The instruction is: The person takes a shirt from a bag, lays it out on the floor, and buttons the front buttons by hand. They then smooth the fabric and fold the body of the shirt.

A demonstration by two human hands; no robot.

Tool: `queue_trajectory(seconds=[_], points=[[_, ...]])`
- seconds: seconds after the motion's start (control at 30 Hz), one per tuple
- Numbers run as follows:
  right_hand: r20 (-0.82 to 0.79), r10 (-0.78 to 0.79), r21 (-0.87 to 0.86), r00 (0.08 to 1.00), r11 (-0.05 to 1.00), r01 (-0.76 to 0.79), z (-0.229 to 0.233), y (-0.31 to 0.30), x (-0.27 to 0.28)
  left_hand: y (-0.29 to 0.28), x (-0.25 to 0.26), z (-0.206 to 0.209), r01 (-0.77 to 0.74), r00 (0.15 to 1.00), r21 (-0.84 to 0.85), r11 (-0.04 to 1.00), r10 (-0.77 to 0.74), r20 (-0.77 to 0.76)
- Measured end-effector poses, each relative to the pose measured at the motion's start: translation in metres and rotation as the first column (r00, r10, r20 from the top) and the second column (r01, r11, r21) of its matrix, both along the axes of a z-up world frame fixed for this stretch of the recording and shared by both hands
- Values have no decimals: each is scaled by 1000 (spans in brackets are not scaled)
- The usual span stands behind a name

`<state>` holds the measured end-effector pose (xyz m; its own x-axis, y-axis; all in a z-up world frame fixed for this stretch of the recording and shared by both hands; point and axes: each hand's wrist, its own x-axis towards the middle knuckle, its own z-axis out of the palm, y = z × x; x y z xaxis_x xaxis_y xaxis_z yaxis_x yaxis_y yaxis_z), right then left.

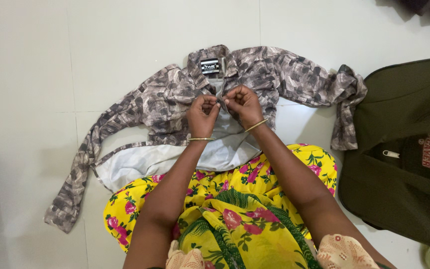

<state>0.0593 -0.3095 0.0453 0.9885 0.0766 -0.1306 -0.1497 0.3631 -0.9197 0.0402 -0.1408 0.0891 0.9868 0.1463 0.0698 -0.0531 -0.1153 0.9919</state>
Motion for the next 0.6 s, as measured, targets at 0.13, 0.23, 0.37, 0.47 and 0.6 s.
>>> queue_trajectory(seconds=[0.13,0.23,0.37,0.47,0.6], points=[[17,7,-26,1000,1000,-6,-4,-1,1,1,1,3,17,999,42,999,-16,-31],[27,-3,-31,1000,1000,4,-7,0,0,2,1,2,35,998,5,999,-35,-49],[65,-22,-59,998,998,26,-13,4,-1,1,0,-4,46,999,5,999,-46,-26],[98,-18,-111,995,993,29,-14,5,-2,0,0,-6,50,998,-20,999,-51,-29],[157,-13,-187,988,981,42,-15,8,-3,-1,-1,-1,53,997,-11,999,-53,-56]])
